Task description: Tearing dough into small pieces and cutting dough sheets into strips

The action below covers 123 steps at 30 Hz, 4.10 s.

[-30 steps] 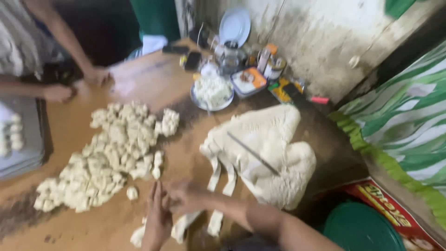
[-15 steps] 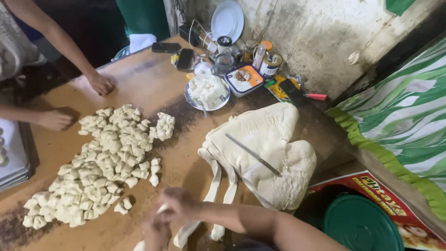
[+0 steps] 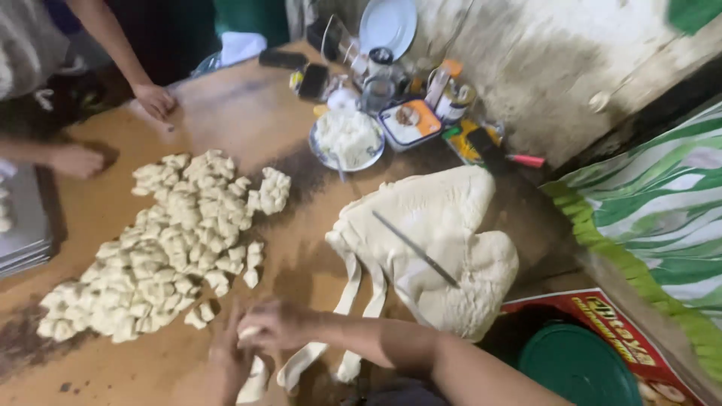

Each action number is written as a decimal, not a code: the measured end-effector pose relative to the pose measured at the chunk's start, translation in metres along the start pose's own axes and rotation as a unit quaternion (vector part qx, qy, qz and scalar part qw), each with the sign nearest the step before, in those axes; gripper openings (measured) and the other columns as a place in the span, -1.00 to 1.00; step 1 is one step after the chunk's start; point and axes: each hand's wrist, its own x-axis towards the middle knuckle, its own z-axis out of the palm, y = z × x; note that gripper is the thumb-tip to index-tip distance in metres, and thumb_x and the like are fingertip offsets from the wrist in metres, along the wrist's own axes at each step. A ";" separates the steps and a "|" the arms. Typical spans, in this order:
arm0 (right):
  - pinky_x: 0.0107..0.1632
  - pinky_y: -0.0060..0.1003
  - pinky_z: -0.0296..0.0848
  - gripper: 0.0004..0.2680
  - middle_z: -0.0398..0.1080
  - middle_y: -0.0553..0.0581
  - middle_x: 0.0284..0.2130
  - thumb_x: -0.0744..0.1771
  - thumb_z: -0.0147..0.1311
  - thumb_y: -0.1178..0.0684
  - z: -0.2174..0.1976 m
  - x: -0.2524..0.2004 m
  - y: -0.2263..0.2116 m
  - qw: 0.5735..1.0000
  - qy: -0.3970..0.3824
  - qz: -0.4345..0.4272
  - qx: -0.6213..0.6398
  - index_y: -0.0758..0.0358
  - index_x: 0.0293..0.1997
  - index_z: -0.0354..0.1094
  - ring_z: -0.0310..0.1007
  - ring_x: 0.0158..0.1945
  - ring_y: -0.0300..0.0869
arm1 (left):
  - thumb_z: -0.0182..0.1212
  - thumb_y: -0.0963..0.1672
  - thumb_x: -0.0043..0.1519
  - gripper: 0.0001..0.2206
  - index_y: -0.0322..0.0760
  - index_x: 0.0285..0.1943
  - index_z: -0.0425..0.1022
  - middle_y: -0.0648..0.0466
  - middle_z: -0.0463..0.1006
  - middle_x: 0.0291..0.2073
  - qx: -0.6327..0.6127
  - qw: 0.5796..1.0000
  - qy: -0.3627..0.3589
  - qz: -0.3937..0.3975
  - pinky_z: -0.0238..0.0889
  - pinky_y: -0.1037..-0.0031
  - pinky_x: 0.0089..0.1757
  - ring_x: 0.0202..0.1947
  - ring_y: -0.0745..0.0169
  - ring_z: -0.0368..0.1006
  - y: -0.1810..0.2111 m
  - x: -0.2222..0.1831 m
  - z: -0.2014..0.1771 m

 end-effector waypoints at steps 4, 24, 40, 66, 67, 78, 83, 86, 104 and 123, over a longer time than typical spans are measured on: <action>-0.40 -0.23 0.35 -0.86 0.31 0.06 -0.47 0.35 0.13 0.02 -0.010 0.009 0.012 0.992 0.120 -0.017 -0.043 0.24 -0.19 0.28 0.30 -0.49 -0.17 | 0.15 -0.05 0.11 -0.82 -0.09 -0.22 0.61 0.01 0.64 -0.46 0.038 0.946 -0.122 -0.299 0.28 0.26 -0.32 -0.39 0.04 0.46 -0.006 -0.010 0.041; -0.64 -0.43 0.02 -0.65 0.02 -0.22 -0.79 0.40 -0.08 -0.09 -0.019 -0.036 0.049 0.948 0.025 0.242 -0.205 -0.07 -0.67 0.08 0.01 -0.74 -0.36 | 0.20 -0.26 0.11 -0.63 -0.04 0.08 0.62 0.02 0.68 0.05 -0.115 0.987 -0.086 -0.073 0.52 0.33 -0.08 -0.01 0.05 0.66 0.110 0.000 -0.012; -0.45 -0.20 0.28 -0.88 0.25 -0.03 -0.60 0.30 0.11 0.01 -0.003 -0.009 -0.015 0.975 0.142 0.051 -0.162 0.10 -0.40 0.27 0.24 -0.55 -0.19 | 0.06 -0.05 0.17 -0.71 -0.34 -0.47 0.52 -0.17 0.55 -0.60 0.052 0.961 -0.048 -0.266 0.20 0.01 -0.46 -0.55 -0.23 0.44 0.042 -0.038 0.033; 0.26 0.66 -0.40 -0.17 -0.08 0.47 0.35 0.13 0.16 -0.40 -0.036 0.028 0.005 0.906 -0.171 0.373 -0.106 0.15 0.51 -0.12 -0.26 0.39 0.55 | 0.41 -0.08 0.12 -0.66 -0.10 0.06 0.49 0.30 0.37 -0.48 -0.130 0.961 0.076 -0.234 0.10 0.70 -0.46 -0.57 0.57 0.22 0.003 -0.023 0.014; -0.18 0.26 -0.12 -0.56 0.08 0.26 -0.17 0.22 0.07 -0.31 -0.039 0.033 -0.018 0.964 -0.041 0.204 -0.165 0.07 0.07 0.06 -0.01 -0.14 0.22 | 0.22 -0.18 0.03 -0.41 -0.19 0.33 0.25 -0.03 0.35 -0.15 -0.091 0.977 0.042 -0.190 0.12 0.39 -0.13 -0.19 0.12 0.23 -0.004 -0.021 0.009; -0.49 -0.19 0.26 -0.73 0.23 0.03 -0.51 0.36 0.08 -0.17 0.005 -0.002 -0.006 0.985 0.155 0.013 -0.067 0.15 -0.38 0.17 0.20 -0.52 -0.15 | 0.13 -0.04 0.10 -0.76 -0.21 -0.22 0.62 -0.24 0.65 -0.31 0.063 0.910 -0.063 -0.405 0.35 -0.02 -0.21 -0.21 -0.37 0.55 0.020 -0.046 0.053; -0.52 -0.30 0.23 -0.75 0.18 -0.03 -0.52 0.32 0.16 -0.15 -0.012 -0.010 -0.011 0.984 0.007 0.176 -0.014 0.06 -0.36 0.12 0.09 -0.55 -0.25 | 0.08 0.02 0.29 -0.71 -0.16 0.02 0.53 -0.01 0.62 -0.34 -0.108 0.923 -0.077 -0.361 0.30 0.27 -0.23 -0.31 0.07 0.48 0.034 -0.043 0.025; -0.07 -0.22 0.52 -0.63 0.36 0.14 -0.19 0.32 0.09 -0.13 -0.027 0.004 -0.061 0.994 0.013 0.062 0.089 0.28 0.18 0.25 0.32 -0.18 -0.10 | 0.19 -0.18 0.17 -0.88 -0.28 -0.25 0.65 0.09 0.52 -0.61 -0.181 0.911 0.066 -0.365 0.16 0.40 -0.45 -0.52 0.33 0.33 0.003 -0.070 0.041; -0.16 -0.20 0.48 -0.91 0.51 0.14 -0.27 0.38 0.09 0.09 -0.015 0.006 -0.028 0.998 0.050 -0.012 0.029 0.27 -0.16 0.45 0.51 -0.25 -0.07 | 0.11 0.01 0.11 -0.62 -0.37 -0.63 0.32 -0.09 0.27 -0.73 0.041 0.911 -0.100 -0.399 0.13 0.13 -0.38 -0.59 0.04 0.24 -0.003 -0.038 0.018; -0.11 -0.02 0.40 -0.98 0.45 0.10 -0.35 0.35 0.13 0.13 -0.015 0.015 -0.023 0.989 0.095 -0.112 -0.018 0.14 -0.25 0.42 0.45 -0.29 0.05 | 0.12 -0.22 -0.03 -0.26 -0.11 0.48 0.19 -0.15 0.20 0.49 -0.050 0.995 0.028 -0.079 0.41 0.44 -0.33 0.49 -0.21 0.11 0.011 -0.006 0.006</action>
